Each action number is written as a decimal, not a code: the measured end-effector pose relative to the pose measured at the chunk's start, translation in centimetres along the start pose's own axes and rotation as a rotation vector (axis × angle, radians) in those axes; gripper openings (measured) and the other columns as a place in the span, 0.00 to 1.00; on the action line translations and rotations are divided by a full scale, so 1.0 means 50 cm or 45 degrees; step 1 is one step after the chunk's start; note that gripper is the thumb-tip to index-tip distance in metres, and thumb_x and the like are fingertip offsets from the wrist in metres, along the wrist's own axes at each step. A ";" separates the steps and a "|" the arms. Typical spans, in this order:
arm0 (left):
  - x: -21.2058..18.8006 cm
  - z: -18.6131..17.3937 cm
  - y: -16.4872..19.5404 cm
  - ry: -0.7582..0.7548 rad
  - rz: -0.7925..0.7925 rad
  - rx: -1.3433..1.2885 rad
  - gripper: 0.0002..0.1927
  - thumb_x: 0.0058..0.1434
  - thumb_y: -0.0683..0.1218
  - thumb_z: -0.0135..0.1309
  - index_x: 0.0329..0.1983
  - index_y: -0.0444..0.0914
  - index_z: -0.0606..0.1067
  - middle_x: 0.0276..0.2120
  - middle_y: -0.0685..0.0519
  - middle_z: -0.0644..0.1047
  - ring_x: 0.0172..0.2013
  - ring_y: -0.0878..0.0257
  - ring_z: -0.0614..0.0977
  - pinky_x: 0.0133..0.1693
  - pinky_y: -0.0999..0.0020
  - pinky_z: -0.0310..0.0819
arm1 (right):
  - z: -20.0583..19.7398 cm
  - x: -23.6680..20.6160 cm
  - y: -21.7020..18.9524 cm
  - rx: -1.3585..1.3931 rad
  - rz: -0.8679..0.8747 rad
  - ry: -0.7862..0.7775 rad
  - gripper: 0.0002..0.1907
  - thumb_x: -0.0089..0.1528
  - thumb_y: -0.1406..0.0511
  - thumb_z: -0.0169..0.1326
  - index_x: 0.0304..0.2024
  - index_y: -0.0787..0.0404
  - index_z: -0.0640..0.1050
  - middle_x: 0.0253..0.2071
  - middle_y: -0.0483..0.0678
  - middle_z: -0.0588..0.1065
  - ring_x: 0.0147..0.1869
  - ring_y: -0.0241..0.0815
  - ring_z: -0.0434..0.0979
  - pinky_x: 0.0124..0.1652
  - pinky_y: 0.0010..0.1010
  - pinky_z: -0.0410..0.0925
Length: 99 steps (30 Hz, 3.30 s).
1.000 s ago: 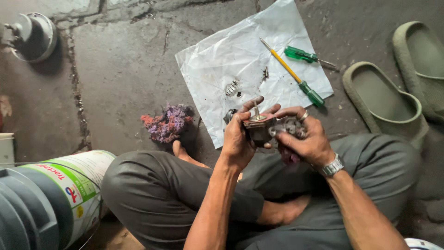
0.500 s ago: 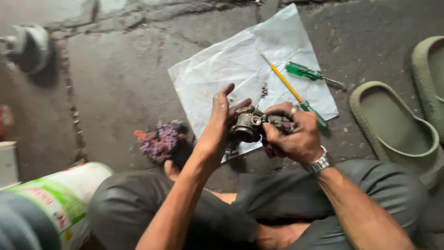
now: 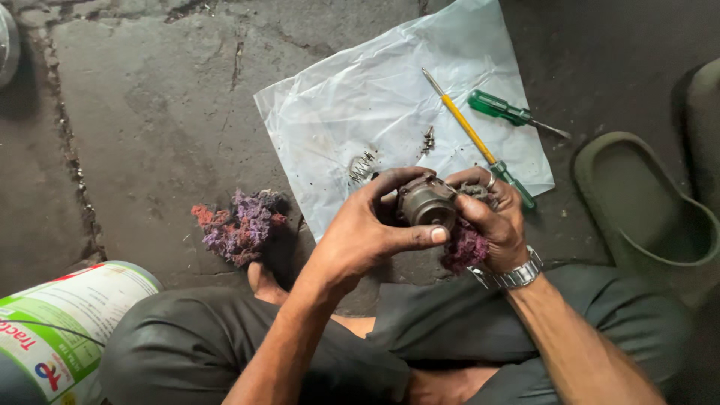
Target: The person sits on the floor and disassembles a small mechanical component using screwdrivers. They remove screws, separate parts, wipe them with a cloth, and reassemble the component.
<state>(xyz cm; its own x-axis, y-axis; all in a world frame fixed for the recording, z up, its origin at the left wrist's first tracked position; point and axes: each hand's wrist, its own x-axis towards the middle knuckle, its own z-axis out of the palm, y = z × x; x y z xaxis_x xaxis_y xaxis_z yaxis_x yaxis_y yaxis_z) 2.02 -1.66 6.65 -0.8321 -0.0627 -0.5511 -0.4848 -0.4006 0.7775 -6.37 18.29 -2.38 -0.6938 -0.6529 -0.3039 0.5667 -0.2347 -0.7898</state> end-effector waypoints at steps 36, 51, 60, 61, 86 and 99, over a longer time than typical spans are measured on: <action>-0.040 0.030 0.034 0.445 0.252 0.525 0.32 0.48 0.48 0.68 0.58 0.39 0.76 0.41 0.51 0.85 0.38 0.66 0.88 0.37 0.71 0.84 | -0.113 0.093 -0.224 -0.291 -0.071 0.106 0.05 0.73 0.68 0.53 0.48 0.66 0.77 0.45 0.54 0.79 0.48 0.44 0.82 0.42 0.28 0.76; -0.044 0.034 0.019 0.555 0.399 0.646 0.31 0.50 0.45 0.67 0.58 0.37 0.74 0.42 0.50 0.85 0.42 0.63 0.89 0.42 0.70 0.84 | 0.092 0.024 -0.157 -0.696 -0.375 -0.181 0.10 0.66 0.67 0.62 0.45 0.69 0.78 0.49 0.59 0.80 0.53 0.45 0.84 0.54 0.32 0.78; -0.056 0.037 0.005 0.529 0.481 0.662 0.30 0.53 0.44 0.66 0.60 0.36 0.73 0.41 0.48 0.84 0.39 0.62 0.88 0.41 0.69 0.82 | 0.151 0.004 -0.192 -1.328 -0.717 -0.122 0.08 0.60 0.73 0.65 0.41 0.67 0.79 0.40 0.54 0.80 0.42 0.41 0.84 0.42 0.27 0.76; -0.057 0.038 0.002 0.521 0.516 0.691 0.30 0.53 0.44 0.66 0.60 0.36 0.73 0.41 0.47 0.83 0.40 0.61 0.87 0.41 0.68 0.82 | 0.154 0.003 -0.187 -1.301 -0.699 -0.097 0.08 0.62 0.74 0.65 0.42 0.67 0.79 0.40 0.53 0.81 0.40 0.39 0.84 0.40 0.25 0.76; -0.050 0.063 -0.013 0.559 0.662 0.583 0.27 0.60 0.41 0.66 0.62 0.36 0.71 0.48 0.51 0.83 0.45 0.65 0.87 0.44 0.72 0.86 | 0.181 -0.019 -0.136 -1.167 -0.926 -0.080 0.12 0.60 0.76 0.63 0.45 0.66 0.77 0.39 0.56 0.79 0.42 0.40 0.83 0.37 0.26 0.75; -0.047 0.066 -0.007 0.602 0.626 0.662 0.28 0.58 0.43 0.68 0.61 0.35 0.72 0.46 0.49 0.84 0.44 0.63 0.88 0.46 0.70 0.85 | 0.176 -0.027 -0.132 -1.221 -0.933 -0.025 0.11 0.62 0.76 0.64 0.45 0.66 0.78 0.41 0.53 0.80 0.44 0.42 0.84 0.42 0.27 0.76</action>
<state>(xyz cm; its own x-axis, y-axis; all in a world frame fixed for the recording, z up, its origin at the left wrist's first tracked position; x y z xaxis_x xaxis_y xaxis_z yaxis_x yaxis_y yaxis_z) 3.25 1.62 8.67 -0.8361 -0.5406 -0.0934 -0.2564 0.2347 0.9376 -5.27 14.38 7.95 -0.7011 -0.6011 0.3836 -0.5249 0.0710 -0.8482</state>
